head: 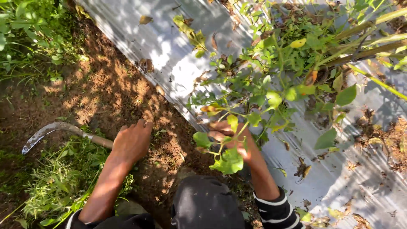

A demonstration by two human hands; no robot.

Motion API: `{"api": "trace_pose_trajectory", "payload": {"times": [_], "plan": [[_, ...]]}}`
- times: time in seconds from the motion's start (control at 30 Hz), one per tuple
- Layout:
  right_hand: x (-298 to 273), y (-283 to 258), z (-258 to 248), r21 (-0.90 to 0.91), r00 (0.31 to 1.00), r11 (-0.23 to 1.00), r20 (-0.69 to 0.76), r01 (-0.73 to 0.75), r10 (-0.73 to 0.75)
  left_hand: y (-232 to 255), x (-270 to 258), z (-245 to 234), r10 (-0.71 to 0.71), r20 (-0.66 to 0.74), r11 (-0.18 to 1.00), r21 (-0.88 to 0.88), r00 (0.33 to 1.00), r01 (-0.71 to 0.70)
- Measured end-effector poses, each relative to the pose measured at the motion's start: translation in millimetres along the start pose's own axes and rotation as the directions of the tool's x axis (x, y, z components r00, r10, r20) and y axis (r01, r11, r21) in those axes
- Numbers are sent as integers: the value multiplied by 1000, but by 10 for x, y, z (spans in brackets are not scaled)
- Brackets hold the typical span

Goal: The person uses a sickle to loosen soil and remove weeds from a garden bed. They pull weeds by hand and clear vegetation around plants, including near a plastic-covered row.

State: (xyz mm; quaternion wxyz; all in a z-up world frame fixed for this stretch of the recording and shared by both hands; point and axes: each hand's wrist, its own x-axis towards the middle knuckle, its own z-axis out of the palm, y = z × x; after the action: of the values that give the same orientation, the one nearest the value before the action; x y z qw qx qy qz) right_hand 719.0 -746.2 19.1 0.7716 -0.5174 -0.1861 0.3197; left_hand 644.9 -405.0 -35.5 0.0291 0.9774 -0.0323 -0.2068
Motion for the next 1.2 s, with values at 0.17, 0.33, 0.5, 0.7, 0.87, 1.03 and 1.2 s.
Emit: {"api": "trace_pose_trajectory", "payload": {"times": [0.17, 0.33, 0.5, 0.7, 0.87, 1.03, 1.2], "plan": [[-227, -79, -451, -394, 918, 892, -392, -223, 56, 389, 221, -324, 173, 8, 966, 193, 985, -171], [-209, 243, -1406, -116, 859, 956, -478, -268, 183, 586, 318, -994, 299, 41, 902, 314, 953, -297], [-201, -369, -1219, 167, 961, 984, -259, -55, 97, 774, 589, -1467, 240, 174, 896, 338, 955, -287], [-267, -654, -1043, -687, 844, 562, -536, -461, 37, 886, 1075, -1995, 549, -116, 799, 363, 828, -479], [-588, -335, -1439, -32, 836, 994, -544, -106, 72, 1010, 1815, -1592, 608, -717, 692, 269, 341, -670], [-497, -269, -1433, -186, 786, 982, -605, 15, -127, 1182, 1575, -2136, 738, -443, 645, 240, 509, -726], [-465, -303, -1592, -377, 697, 919, -627, 118, -347, 1219, 1859, -1961, 781, -435, 589, 277, 447, -759]]}}
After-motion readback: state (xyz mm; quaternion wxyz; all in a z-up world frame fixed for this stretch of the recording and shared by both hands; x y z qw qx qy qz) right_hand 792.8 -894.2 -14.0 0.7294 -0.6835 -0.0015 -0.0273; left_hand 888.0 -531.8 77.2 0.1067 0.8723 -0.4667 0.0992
